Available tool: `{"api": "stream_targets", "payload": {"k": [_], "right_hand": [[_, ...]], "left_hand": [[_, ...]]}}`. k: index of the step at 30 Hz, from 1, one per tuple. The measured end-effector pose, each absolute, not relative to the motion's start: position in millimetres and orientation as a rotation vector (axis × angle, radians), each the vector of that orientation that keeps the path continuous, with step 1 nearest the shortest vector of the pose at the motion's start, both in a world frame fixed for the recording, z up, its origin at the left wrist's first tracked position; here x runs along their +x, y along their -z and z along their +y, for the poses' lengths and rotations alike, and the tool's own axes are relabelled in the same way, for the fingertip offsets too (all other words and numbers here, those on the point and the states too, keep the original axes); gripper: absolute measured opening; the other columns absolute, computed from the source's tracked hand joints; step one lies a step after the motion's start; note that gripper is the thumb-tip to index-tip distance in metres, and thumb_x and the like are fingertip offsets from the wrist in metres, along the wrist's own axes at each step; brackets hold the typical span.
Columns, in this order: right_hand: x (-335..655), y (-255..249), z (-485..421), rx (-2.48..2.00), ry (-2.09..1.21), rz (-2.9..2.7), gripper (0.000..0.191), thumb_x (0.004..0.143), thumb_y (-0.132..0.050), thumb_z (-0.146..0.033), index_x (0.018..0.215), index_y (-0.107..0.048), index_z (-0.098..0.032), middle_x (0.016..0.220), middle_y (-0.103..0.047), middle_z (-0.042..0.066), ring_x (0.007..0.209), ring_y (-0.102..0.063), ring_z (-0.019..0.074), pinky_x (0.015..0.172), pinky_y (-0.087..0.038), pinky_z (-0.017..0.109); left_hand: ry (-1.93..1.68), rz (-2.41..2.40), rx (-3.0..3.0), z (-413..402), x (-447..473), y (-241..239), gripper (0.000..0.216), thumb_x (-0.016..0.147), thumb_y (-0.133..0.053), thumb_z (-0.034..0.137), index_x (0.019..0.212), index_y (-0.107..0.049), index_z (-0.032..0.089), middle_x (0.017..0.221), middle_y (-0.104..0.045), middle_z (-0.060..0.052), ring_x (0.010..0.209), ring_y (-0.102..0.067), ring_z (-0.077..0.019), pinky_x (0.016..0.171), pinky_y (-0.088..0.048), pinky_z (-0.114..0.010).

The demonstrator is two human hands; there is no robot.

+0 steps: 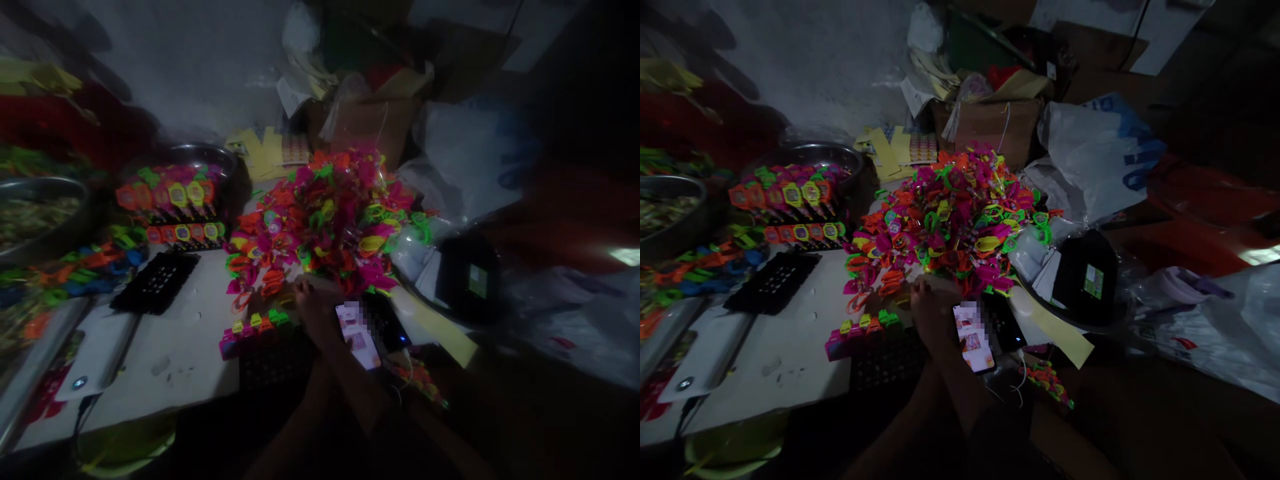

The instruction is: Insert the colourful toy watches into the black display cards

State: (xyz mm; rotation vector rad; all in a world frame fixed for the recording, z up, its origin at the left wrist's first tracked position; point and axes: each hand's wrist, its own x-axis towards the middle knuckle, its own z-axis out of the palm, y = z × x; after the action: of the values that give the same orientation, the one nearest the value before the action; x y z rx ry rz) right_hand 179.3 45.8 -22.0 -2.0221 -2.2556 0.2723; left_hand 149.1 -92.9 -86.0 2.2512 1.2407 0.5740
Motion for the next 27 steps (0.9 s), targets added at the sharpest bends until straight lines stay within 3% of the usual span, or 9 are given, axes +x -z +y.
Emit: {"api": "stream_targets", "payload": {"k": [5,9,12,16,27], "right_hand": [[181,19,45,-1.957,-0.359,-2.249,0.037,0.087,-0.040,-0.003,0.113,-0.060,-0.022,0.109,-0.063,0.006,0.089,-0.062,0.0126,0.070,-0.047,0.020],[187,10,34,-1.908,-0.435,-2.065,0.027,0.090,-0.045,-0.013,0.113,-0.058,-0.020,0.109,-0.065,0.008,0.098,-0.062,0.0172,0.079,-0.046,0.025],[193,10,23,-1.798,-0.703,-1.817,0.022,0.092,-0.047,-0.025,0.110,-0.057,-0.019,0.100,-0.068,0.006,0.088,-0.065,0.0173,0.076,-0.046,0.026],[201,22,8,-1.532,-1.037,-1.560,0.019,0.086,-0.055,-0.035,0.098,-0.058,-0.020,0.086,-0.069,0.001,0.075,-0.065,0.0146,0.068,-0.048,0.024],[205,33,-2,-1.646,-1.273,-1.652,0.024,0.076,-0.066,-0.033,0.094,-0.066,-0.018,0.092,-0.073,0.006,0.087,-0.068,0.0220,0.074,-0.050,0.030]], "left_hand": [[-0.589,1.254,2.253,-95,153,96,0.037,0.090,-0.052,0.035,0.125,-0.053,0.024,0.133,-0.052,-0.010,0.117,-0.052,-0.0236,0.098,-0.045,-0.046],[-0.598,1.181,2.295,-94,147,100,0.050,0.087,-0.050,0.033,0.134,-0.046,0.017,0.135,-0.053,-0.015,0.127,-0.046,-0.0288,0.104,-0.040,-0.048],[-0.611,1.124,2.372,-94,145,100,0.057,0.084,-0.051,0.031,0.137,-0.042,0.012,0.137,-0.050,-0.018,0.130,-0.043,-0.0333,0.105,-0.037,-0.056],[-0.626,1.127,2.412,-96,147,103,0.064,0.081,-0.054,0.032,0.140,-0.037,0.016,0.140,-0.047,-0.018,0.133,-0.038,-0.0351,0.106,-0.032,-0.061],[-0.569,1.177,2.399,-102,152,124,0.062,0.081,-0.055,0.032,0.139,-0.037,0.017,0.139,-0.045,-0.019,0.130,-0.040,-0.0368,0.102,-0.035,-0.061]]}}
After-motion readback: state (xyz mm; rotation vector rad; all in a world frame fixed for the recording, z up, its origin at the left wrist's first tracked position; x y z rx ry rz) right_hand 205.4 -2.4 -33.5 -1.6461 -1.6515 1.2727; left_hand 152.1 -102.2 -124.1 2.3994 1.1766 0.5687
